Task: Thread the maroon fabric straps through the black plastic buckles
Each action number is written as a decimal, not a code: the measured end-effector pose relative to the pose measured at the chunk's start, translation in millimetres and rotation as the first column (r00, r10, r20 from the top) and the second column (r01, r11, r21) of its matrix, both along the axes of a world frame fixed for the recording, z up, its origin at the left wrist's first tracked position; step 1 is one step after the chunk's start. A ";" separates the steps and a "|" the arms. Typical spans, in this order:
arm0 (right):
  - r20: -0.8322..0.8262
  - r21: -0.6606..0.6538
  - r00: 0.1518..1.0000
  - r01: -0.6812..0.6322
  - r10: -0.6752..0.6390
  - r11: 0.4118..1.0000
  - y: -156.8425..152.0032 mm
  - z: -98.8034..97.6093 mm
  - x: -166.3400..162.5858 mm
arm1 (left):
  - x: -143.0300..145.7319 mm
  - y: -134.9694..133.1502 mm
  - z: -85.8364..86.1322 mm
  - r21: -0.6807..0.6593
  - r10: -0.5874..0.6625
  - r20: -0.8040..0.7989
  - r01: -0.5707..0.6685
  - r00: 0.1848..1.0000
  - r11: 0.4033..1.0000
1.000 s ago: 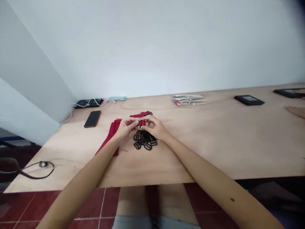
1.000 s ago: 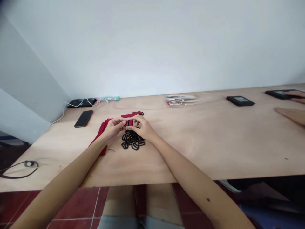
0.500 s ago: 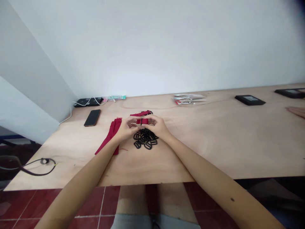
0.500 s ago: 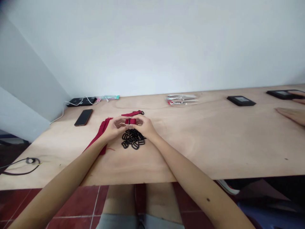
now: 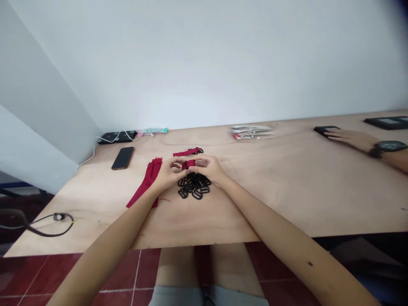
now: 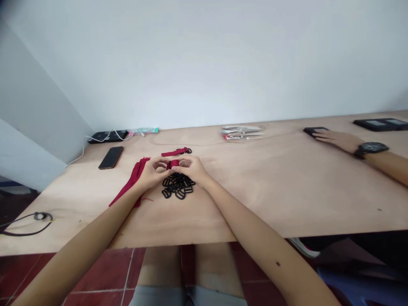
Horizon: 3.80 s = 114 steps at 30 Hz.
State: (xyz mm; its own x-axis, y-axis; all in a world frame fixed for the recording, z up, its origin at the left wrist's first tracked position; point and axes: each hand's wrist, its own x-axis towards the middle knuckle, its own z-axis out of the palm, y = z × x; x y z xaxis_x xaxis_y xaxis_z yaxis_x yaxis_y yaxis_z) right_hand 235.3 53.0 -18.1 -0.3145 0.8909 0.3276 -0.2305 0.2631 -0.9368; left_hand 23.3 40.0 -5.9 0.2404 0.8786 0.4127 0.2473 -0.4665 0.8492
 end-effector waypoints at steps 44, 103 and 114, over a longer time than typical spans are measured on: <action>-0.094 -0.194 0.963 0.233 -0.254 0.953 23.2 8.8 39.2 | -9.6 3.0 8.5 -0.136 0.173 0.311 -0.136 0.935 0.981; 0.188 0.024 0.961 0.200 -0.201 0.980 5.5 8.9 19.0 | 6.4 -8.9 31.5 -0.324 0.002 0.682 0.299 0.731 0.898; 0.465 0.190 0.736 0.459 -0.492 0.868 19.8 -7.2 26.4 | -81.0 -18.4 59.6 -0.391 0.242 0.172 -0.160 0.955 0.906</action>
